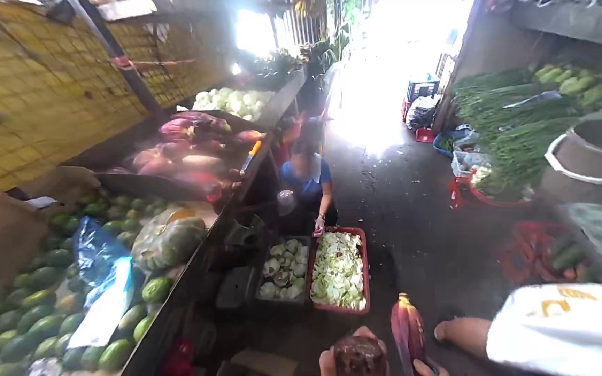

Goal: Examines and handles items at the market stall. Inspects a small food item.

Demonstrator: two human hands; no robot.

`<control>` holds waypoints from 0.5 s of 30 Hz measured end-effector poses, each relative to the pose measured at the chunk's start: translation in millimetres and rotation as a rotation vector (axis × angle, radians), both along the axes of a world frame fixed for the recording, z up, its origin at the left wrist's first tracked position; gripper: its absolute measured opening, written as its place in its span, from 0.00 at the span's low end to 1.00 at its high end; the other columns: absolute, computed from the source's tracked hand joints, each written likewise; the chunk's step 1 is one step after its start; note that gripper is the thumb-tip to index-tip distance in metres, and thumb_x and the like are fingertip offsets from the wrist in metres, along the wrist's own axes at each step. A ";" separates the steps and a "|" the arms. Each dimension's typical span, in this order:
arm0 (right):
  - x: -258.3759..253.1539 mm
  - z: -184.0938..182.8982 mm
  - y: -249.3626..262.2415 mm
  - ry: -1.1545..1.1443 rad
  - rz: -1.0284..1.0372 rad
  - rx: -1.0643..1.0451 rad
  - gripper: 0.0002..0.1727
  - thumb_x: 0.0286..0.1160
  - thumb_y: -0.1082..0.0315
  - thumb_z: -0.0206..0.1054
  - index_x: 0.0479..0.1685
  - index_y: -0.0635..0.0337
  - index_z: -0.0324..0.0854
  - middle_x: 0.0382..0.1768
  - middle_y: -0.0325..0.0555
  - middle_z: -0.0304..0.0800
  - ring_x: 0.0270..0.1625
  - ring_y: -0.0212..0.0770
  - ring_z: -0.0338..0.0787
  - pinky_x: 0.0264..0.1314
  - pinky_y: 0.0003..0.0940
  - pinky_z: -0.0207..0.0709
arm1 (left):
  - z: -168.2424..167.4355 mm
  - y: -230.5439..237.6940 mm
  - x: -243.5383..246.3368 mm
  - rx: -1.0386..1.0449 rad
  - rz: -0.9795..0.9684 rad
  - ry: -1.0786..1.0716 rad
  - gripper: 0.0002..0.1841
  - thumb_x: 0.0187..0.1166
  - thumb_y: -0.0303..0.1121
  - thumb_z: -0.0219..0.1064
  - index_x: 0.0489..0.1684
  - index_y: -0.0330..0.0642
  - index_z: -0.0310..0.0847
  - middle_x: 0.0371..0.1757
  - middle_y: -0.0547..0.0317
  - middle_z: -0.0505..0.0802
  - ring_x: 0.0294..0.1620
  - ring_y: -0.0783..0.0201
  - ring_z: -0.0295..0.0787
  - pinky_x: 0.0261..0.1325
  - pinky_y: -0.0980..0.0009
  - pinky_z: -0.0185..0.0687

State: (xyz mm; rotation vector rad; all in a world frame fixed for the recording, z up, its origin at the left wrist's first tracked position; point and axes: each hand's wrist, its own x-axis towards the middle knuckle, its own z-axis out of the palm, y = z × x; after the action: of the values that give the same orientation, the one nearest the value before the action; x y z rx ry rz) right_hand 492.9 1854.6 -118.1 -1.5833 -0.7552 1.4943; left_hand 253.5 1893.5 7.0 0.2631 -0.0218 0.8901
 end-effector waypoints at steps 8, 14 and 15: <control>27.2 -1.7 199.4 -0.033 0.044 -0.032 0.30 0.63 0.56 0.73 0.63 0.67 0.82 0.48 0.46 0.94 0.50 0.32 0.92 0.59 0.35 0.86 | 22.1 235.9 -15.7 0.110 0.144 0.122 0.32 0.52 0.66 0.78 0.53 0.58 0.91 0.44 0.65 0.94 0.39 0.68 0.90 0.38 0.72 0.85; 64.0 -50.0 334.9 0.079 0.140 -0.051 0.33 0.49 0.51 0.80 0.57 0.61 0.86 0.45 0.40 0.96 0.49 0.31 0.93 0.57 0.33 0.88 | -10.0 325.4 -6.0 -0.014 0.334 0.006 0.32 0.55 0.59 0.78 0.57 0.50 0.90 0.49 0.59 0.93 0.46 0.62 0.91 0.43 0.66 0.87; 69.2 -54.4 359.2 0.085 0.164 -0.060 0.32 0.49 0.51 0.80 0.56 0.61 0.87 0.44 0.40 0.96 0.48 0.30 0.94 0.57 0.32 0.88 | -17.2 336.1 3.7 -0.054 0.369 -0.030 0.31 0.56 0.58 0.79 0.57 0.49 0.90 0.48 0.58 0.93 0.45 0.62 0.92 0.43 0.67 0.88</control>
State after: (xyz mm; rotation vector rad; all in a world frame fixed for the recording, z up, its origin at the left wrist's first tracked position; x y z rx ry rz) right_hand 562.1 2213.7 -172.6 -1.5213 -0.8147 1.7057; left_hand 257.2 2229.7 -10.2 0.2057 0.0243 1.2594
